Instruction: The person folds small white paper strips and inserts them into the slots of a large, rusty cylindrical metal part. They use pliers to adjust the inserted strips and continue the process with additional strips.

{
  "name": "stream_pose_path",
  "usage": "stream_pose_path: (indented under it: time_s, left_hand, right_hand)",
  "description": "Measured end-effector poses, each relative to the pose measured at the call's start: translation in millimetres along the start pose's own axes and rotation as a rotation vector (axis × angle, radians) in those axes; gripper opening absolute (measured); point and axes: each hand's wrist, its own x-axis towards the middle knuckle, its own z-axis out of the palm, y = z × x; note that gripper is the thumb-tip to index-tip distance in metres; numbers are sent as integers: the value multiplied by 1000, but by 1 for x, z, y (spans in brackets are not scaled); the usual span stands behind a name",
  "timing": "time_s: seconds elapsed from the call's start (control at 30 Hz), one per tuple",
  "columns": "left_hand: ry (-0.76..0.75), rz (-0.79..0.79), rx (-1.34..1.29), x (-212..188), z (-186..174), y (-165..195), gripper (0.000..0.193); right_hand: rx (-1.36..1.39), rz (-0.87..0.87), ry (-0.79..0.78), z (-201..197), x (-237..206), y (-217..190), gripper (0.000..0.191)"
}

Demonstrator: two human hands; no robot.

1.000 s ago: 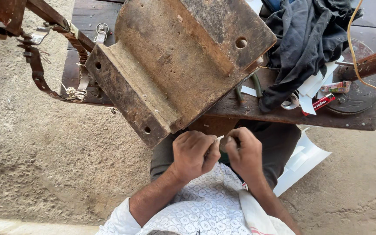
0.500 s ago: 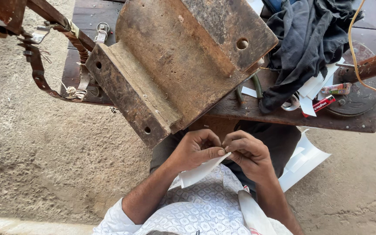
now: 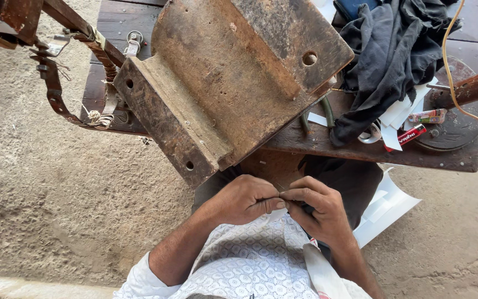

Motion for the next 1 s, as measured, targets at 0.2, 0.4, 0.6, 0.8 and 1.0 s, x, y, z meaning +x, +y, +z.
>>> stream_pose_path:
  time_s: [0.2,0.4,0.6,0.8,1.0]
  left_hand:
    - [168,185,117,1,9,7,37]
    - [357,168,187,8,22,12,30]
    - [579,235,289,8,37,3,25]
    - [695,223,40,-1,22,-7,20]
    - [513,35,-216,4,21,7,20]
  right_hand:
    - [-87,28,82,4,-3,0,16]
    - [-222,4,197,12,2,8,13]
    - [-300,-39,281,16,-5,35,8]
    - [474,398,344,-6,-10,59,13]
    - [614,250,137,24,-18,50,16]
